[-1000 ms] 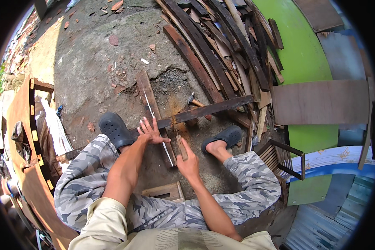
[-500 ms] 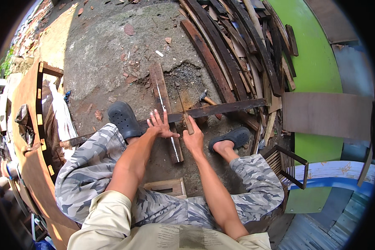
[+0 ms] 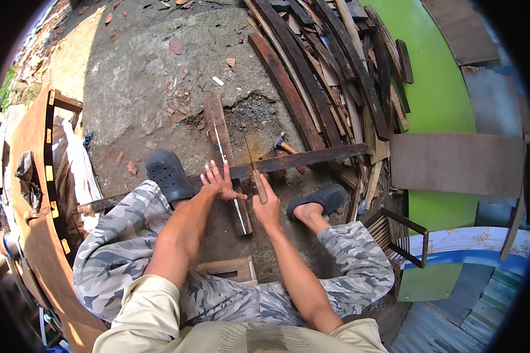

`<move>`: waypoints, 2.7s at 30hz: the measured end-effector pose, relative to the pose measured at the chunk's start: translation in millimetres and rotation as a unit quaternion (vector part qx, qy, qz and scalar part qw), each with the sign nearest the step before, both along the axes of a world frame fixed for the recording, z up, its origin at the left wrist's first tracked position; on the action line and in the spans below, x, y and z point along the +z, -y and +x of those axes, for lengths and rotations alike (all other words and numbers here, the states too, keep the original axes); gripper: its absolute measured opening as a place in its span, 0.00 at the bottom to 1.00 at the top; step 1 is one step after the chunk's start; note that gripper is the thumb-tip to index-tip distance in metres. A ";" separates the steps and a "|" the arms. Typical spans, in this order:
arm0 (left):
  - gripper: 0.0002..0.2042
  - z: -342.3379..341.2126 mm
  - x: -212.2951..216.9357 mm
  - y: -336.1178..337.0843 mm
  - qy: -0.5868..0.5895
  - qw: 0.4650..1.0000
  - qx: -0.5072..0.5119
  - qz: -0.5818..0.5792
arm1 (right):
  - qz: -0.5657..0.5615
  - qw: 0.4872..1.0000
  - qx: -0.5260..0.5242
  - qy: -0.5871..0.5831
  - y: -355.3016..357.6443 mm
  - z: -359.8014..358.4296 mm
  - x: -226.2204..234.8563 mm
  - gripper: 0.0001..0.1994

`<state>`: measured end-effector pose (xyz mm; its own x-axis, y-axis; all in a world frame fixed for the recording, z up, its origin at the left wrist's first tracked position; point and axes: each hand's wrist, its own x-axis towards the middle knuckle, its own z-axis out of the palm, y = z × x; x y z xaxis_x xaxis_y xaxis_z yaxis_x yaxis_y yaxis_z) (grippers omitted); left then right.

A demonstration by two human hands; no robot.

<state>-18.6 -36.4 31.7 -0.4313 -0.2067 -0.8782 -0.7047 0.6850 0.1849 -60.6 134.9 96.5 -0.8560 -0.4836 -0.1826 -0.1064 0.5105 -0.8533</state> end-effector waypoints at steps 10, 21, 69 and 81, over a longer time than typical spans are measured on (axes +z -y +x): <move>0.74 13.2 -5.7 0.6 0.009 1.000 0.022 -0.015 | 0.060 0.991 -0.013 0.118 -86.4 87.9 118.9 0.31; 0.76 2.6 0.2 3.5 0.013 1.000 0.003 0.007 | 0.031 0.997 -0.012 0.074 27.1 -19.2 -4.8 0.30; 0.77 19.4 -23.8 2.5 -0.014 0.999 0.040 -0.004 | 0.047 0.994 -0.009 0.100 -112.9 94.1 129.5 0.30; 0.77 10.0 -15.3 2.6 0.014 1.000 0.024 -0.015 | -0.026 0.997 -0.048 0.046 -5.2 15.2 10.2 0.31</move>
<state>-8.6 -38.9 16.4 -0.3957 -0.2532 -0.8828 -0.7415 0.6552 0.1445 -45.4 140.1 106.7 -0.8801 -0.4102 -0.2392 0.0209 0.4698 -0.8825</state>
